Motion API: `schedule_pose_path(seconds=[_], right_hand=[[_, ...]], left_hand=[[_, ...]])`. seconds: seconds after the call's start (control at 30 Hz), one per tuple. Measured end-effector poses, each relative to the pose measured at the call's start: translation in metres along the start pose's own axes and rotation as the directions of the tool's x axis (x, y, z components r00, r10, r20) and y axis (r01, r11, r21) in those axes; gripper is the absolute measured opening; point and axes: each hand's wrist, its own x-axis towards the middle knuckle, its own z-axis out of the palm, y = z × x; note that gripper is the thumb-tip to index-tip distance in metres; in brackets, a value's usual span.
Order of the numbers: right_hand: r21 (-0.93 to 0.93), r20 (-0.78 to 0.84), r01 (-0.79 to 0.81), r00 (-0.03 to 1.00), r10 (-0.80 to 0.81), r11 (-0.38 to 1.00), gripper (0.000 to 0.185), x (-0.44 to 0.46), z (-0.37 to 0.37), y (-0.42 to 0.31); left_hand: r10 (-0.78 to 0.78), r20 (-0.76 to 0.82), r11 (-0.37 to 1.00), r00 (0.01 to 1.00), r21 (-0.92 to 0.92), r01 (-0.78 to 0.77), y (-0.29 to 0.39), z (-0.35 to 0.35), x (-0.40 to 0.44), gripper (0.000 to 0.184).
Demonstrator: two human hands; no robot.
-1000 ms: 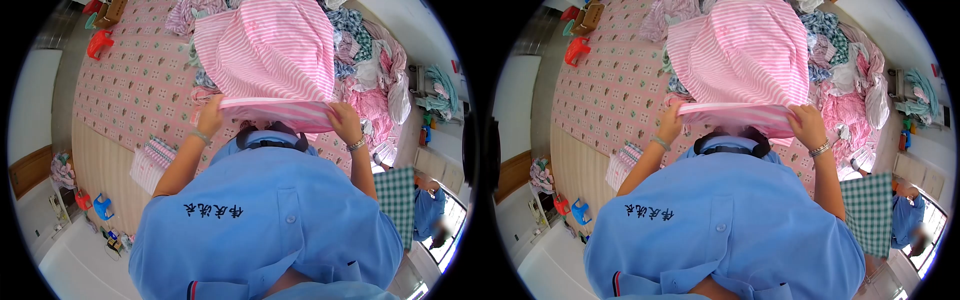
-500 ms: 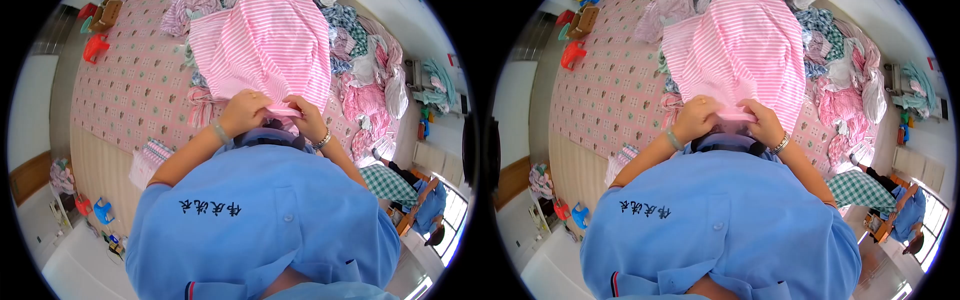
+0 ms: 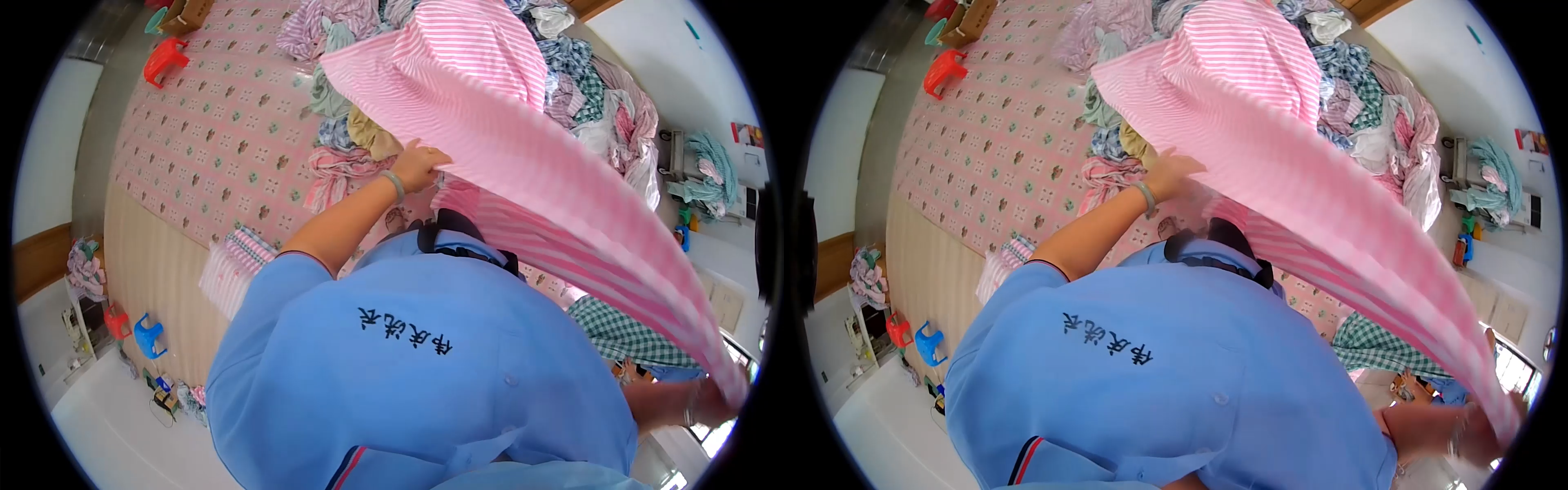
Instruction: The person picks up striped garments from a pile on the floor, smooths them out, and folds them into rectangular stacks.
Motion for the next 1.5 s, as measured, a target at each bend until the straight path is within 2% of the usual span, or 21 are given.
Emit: schedule_pose_path(seconds=[0.07, 0.13, 0.17, 0.27, 0.33, 0.37, 0.4, 0.43, 0.5, 0.57, 0.6, 0.67, 0.8, 0.9, 1.0, 1.17, 1.23, 1.33, 1.37, 1.43, 1.5], right_hand=[[-0.186, -0.114, -0.118, 0.989, 0.097, 0.976, 0.022, -0.001, -0.051, 0.011], [-0.365, -0.196, -0.242, 0.964, 0.18, 0.899, 0.022, -0.007, -0.087, 0.022], [-0.444, -0.23, -0.298, 0.949, 0.213, 0.845, 0.023, -0.011, -0.1, 0.028], [-0.543, -0.129, -0.302, 0.952, 0.278, 0.783, 0.024, -0.016, -0.068, 0.028], [-0.439, 0.175, -0.284, 0.904, 0.391, 0.853, 0.024, -0.026, 0.014, 0.017], [-0.353, 0.371, -0.326, 0.811, 0.451, 0.877, 0.025, -0.031, 0.067, 0.007], [0.05, 0.644, -0.214, 0.753, 0.132, 0.975, 0.028, -0.048, 0.14, 0.008], [0.172, 0.659, -0.42, 0.721, 0.213, 0.891, 0.03, -0.047, 0.175, -0.014], [0.401, 0.673, -0.736, 0.641, 0.37, 0.546, 0.034, -0.047, 0.246, -0.057], [0.349, 0.648, -0.342, 0.761, 0.04, 0.873, 0.036, -0.038, 0.253, -0.038], [0.35, 0.65, -0.351, 0.758, 0.045, 0.869, 0.036, -0.034, 0.254, -0.039], [0.357, 0.628, -0.325, 0.777, 0.033, 0.876, 0.035, -0.023, 0.248, -0.052], [0.646, 0.438, -0.243, 0.894, -0.091, 0.724, 0.026, 0.001, 0.245, -0.09], [0.644, 0.255, 0.034, 0.932, -0.257, 0.764, 0.016, 0.022, 0.225, -0.112], [0.705, 0.192, 0.075, 0.937, -0.291, 0.706, 0.023, 0.045, 0.179, -0.106], [0.505, 0.063, 0.162, 0.973, -0.223, 0.848, 0.035, 0.08, 0.099, -0.082], [0.422, 0.051, 0.148, 0.981, -0.186, 0.895, 0.04, 0.101, 0.089, -0.074], [0.345, 0.058, 0.12, 0.987, -0.149, 0.931, 0.047, 0.139, 0.1, -0.062], [0.339, 0.067, 0.114, 0.987, -0.144, 0.934, 0.05, 0.154, 0.109, -0.06], [0.35, 0.093, 0.109, 0.984, -0.15, 0.93, 0.055, 0.188, 0.137, -0.061], [0.397, 0.118, 0.11, 0.978, -0.17, 0.911, 0.06, 0.225, 0.172, -0.07]], left_hand=[[-0.01, -0.011, 0.999, 1.0, 0.031, 0.01, 0.008, 0.001, 0.013, 0.025], [-0.024, -0.117, 0.964, 0.993, -0.265, -0.008, 0.03, 0.002, 0.029, 0.022], [-0.012, -0.118, 0.962, 0.993, -0.272, -0.02, 0.044, -0.003, 0.036, 0.022], [-0.209, 0.022, 0.824, 0.978, -0.534, 0.188, 0.097, -0.038, 0.058, 0.019], [0.054, -0.176, 0.841, 0.983, -0.523, -0.139, 0.138, -0.06, 0.067, 0.016], [0.058, -0.165, 0.84, 0.985, -0.525, -0.137, 0.157, -0.073, 0.073, 0.016], [0.235, -0.133, 0.843, 0.963, -0.464, -0.27, 0.174, -0.085, 0.079, 0.02], [0.404, -0.09, 0.819, 0.91, -0.408, -0.404, 0.185, -0.092, 0.08, 0.024], [0.408, -0.109, 0.805, 0.906, -0.425, -0.413, 0.195, -0.099, 0.073, 0.025], [0.385, -0.116, 0.774, 0.915, -0.499, -0.389, 0.185, -0.092, 0.067, 0.029], [0.382, -0.107, 0.777, 0.918, -0.501, -0.382, 0.173, -0.086, 0.06, 0.029], [0.075, -0.036, 0.861, 0.996, -0.502, -0.083, 0.149, -0.075, 0.041, 0.028], [0.057, -0.243, 0.939, 0.968, -0.318, -0.135, 0.095, -0.02, 0.013, 0.036], [-0.13, 0.017, 0.861, 0.991, -0.494, 0.121, 0.077, 0.015, -0.001, 0.039], [-0.149, -0.041, 0.848, 0.988, -0.519, 0.106, 0.066, 0.018, -0.006, 0.032], [-0.226, 0.026, 0.873, 0.974, -0.437, 0.215, 0.027, 0.025, -0.016, 0.031], [-0.306, -0.084, 0.816, 0.948, -0.536, 0.216, 0.02, 0.032, -0.028, 0.028], [-0.396, -0.092, 0.772, 0.914, -0.572, 0.277, 0.011, 0.015, -0.037, 0.025], [-0.566, -0.078, 0.724, 0.821, -0.523, 0.449, -0.001, 0.013, -0.044, 0.017], [-0.58, -0.139, 0.715, 0.803, -0.56, 0.419, 0.0, -0.039, -0.054, 0.012], [-0.439, -0.061, 0.82, 0.896, -0.436, 0.372, -0.024, -0.073, -0.087, 0.012]])
